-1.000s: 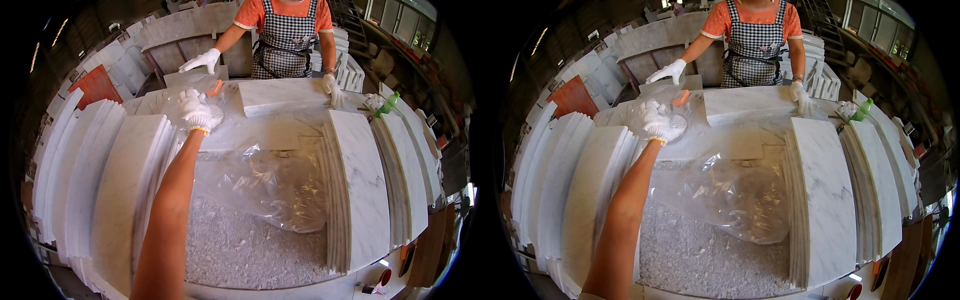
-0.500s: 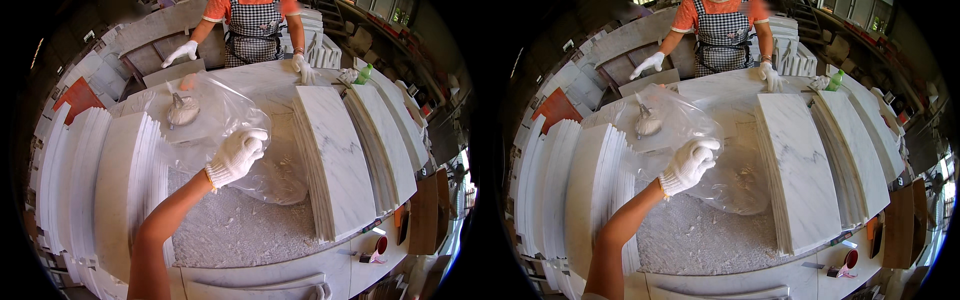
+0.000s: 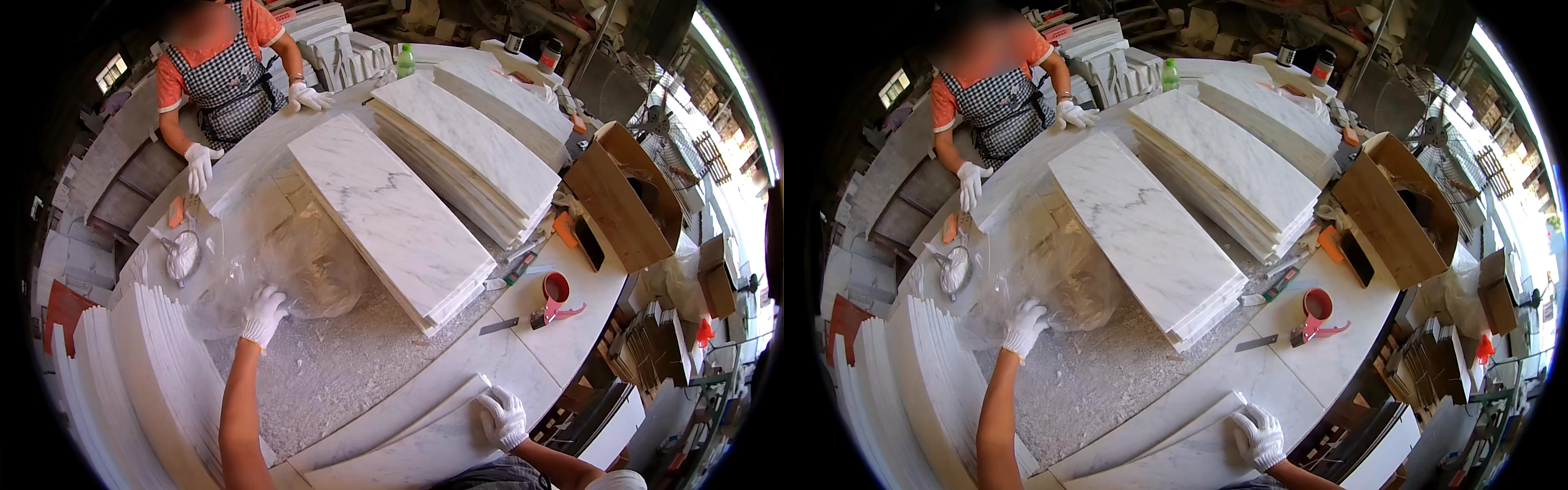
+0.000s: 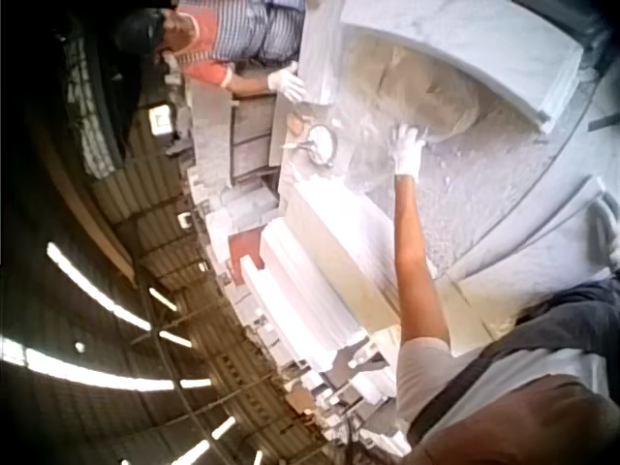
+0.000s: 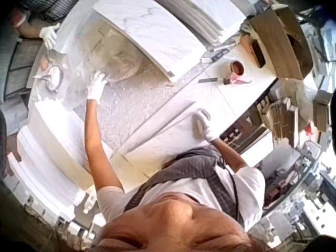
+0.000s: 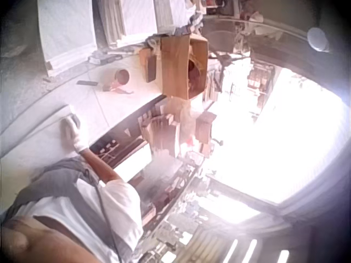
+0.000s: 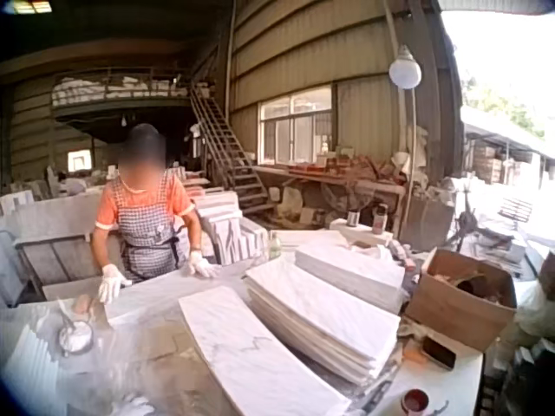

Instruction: The person wraps individual white rectangular tiles in clear plastic film on a workbench, then places them into a cardboard box. The person uses a tape dispenser to seal the plastic and handles the tiles with gloved hands.

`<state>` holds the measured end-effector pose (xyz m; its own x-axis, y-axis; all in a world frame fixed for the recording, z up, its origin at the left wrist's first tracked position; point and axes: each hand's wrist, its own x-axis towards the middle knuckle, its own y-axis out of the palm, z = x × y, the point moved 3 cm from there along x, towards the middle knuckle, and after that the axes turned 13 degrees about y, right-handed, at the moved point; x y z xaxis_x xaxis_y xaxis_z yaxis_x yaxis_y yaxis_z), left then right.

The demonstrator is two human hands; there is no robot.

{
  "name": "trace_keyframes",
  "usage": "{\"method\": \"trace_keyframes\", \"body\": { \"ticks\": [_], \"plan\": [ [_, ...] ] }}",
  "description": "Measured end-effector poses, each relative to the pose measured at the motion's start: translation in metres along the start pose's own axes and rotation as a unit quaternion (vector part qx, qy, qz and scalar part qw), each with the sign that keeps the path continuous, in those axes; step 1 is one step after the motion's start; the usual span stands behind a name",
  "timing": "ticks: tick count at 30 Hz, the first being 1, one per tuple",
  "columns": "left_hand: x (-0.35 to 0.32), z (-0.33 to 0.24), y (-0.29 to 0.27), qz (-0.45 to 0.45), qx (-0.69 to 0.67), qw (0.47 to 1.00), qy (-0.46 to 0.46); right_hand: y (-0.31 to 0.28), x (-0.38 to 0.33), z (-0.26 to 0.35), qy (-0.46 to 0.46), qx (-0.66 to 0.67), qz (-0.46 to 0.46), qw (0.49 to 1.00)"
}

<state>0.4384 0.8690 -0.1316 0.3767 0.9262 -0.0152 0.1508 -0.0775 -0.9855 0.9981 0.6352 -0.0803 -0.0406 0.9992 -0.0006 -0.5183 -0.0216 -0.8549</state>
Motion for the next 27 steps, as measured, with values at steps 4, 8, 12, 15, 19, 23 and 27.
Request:
{"method": "trace_keyframes", "body": {
  "ticks": [4, 8, 12, 15, 19, 23, 27],
  "plan": [
    [0.015, -0.052, -0.018, -0.124, -0.076, 0.986, -0.079, -0.008, 0.001, 0.000, -0.007, 0.028, -0.009, 1.000],
    [0.001, -0.141, -0.027, -0.252, -0.159, 0.953, -0.055, -0.007, 0.000, -0.010, 0.005, 0.110, 0.009, 0.994],
    [-0.027, -0.237, -0.030, -0.305, -0.379, 0.865, -0.120, -0.018, 0.018, -0.019, -0.005, 0.074, -0.064, 0.995],
    [-0.057, -0.254, -0.015, -0.278, -0.384, 0.865, -0.165, -0.053, 0.089, -0.034, -0.001, 0.077, -0.146, 0.986],
    [-0.093, -0.244, 0.020, -0.254, -0.219, 0.928, -0.160, -0.084, 0.198, -0.066, -0.051, -0.028, -0.155, 0.986],
    [-0.097, -0.261, 0.029, -0.207, -0.192, 0.943, -0.175, -0.063, 0.273, -0.105, -0.127, -0.153, -0.164, 0.966],
    [-0.104, -0.268, 0.022, -0.188, -0.168, 0.955, -0.158, -0.032, 0.313, -0.123, -0.127, -0.323, -0.028, 0.937]
  ]
}}
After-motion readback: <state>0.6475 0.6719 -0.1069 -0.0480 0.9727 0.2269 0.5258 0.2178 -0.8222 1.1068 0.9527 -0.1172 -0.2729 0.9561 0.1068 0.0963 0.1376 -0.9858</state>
